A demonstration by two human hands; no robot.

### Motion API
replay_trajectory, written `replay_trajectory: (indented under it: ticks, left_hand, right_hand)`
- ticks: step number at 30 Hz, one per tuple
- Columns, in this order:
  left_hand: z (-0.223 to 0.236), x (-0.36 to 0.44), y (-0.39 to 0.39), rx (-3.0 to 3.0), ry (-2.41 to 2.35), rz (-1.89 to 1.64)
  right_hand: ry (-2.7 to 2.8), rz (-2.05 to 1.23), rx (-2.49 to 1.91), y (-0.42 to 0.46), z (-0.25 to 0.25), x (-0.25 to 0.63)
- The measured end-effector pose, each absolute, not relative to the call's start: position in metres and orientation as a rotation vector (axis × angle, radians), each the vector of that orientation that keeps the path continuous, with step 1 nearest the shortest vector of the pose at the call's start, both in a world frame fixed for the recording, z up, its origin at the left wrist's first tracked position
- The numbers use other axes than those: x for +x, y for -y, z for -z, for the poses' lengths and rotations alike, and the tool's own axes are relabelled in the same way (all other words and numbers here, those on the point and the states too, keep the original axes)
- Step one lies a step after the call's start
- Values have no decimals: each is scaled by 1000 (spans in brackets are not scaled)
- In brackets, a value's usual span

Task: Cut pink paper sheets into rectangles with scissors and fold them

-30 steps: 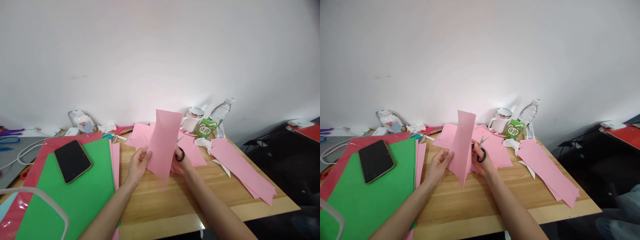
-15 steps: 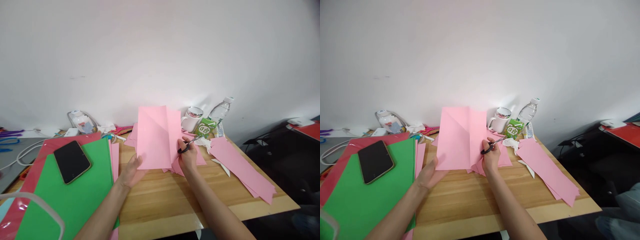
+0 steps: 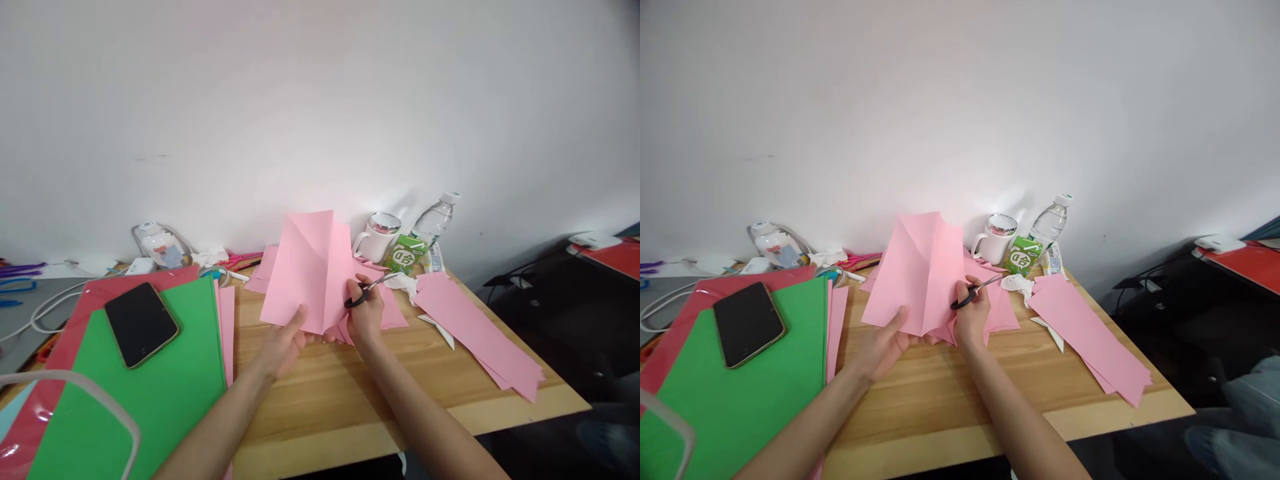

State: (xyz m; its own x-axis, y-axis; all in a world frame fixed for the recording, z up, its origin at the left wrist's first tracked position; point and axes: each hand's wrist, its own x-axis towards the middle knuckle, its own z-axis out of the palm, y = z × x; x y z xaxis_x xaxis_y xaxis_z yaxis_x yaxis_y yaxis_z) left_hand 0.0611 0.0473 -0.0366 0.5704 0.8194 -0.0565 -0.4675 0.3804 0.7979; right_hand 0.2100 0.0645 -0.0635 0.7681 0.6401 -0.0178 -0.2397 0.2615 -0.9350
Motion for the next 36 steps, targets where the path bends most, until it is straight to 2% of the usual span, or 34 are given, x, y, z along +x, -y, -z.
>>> replay_trajectory:
  ticks: [10,16,19,30,36]
  left_hand:
    - [-5,53,-73,469,-498,-1220]
    - [7,47,-82,466,-538,-1231]
    - [13,46,-81,488,-541,-1191]
    - [15,51,-73,405,-535,-1094]
    - [10,47,-81,250,-597,-1258]
  right_hand:
    - [905,-528,-1154,-46,33,204]
    - [882,-846,-1181,-56,36,194]
    - [880,-883,-1178,-65,47,197]
    - [874,-404,-1177,-60,43,207]
    - [1093,-631,-1245,-54,43,212]
